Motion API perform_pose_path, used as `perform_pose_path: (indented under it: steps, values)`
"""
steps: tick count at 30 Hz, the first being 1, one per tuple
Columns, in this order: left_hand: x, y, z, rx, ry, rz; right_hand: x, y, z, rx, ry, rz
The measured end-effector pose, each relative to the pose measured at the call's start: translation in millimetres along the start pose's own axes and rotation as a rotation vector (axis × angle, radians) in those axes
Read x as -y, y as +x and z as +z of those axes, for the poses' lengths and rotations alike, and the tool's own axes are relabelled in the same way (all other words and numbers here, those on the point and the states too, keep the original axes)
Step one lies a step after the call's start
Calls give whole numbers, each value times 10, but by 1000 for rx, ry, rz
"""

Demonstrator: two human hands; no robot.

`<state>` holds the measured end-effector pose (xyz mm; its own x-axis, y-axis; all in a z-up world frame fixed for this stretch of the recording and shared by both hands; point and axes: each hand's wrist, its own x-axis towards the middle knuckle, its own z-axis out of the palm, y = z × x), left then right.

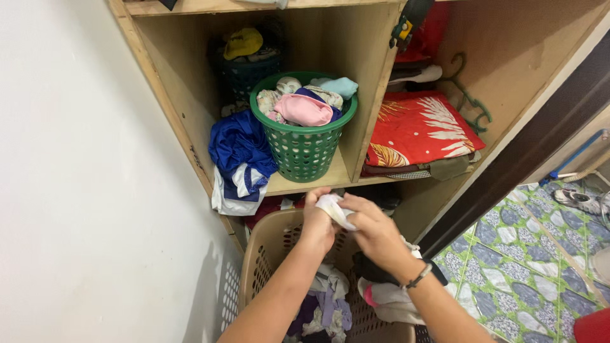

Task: The person folds various small clothing items, including socks and underwear, one by one from a beige laundry basket and places them into a green basket on a shelf.

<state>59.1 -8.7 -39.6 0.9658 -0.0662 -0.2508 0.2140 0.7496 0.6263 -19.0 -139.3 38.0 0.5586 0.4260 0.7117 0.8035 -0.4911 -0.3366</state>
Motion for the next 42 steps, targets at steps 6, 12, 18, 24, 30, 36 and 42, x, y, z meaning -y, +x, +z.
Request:
perform_pose_path:
  steps: [6, 12, 18, 24, 30, 36, 42]
  values:
    - [-221, -335, 87, 382, 326, -94, -211, -128, -50, -314, 377, 434]
    - [-430, -673, 233, 644, 721, 328, -400, -173, 84, -606, 713, 549]
    - [-430, -655, 151, 642, 832, 832, -426, -50, 109, -692, 1012, 880]
    - [-350, -249, 43, 292, 363, 554, -18, 85, 96, -305, 825, 760]
    - [-354, -157, 54, 142, 175, 437, 241, 245, -31, -34, -66, -101]
    - [-516, -400, 164, 197, 349, 42, -31, 206, -48, -188, 142, 132]
    - [-871, -677, 154, 715, 880, 559, -383, 244, -27, -460, 690, 593]
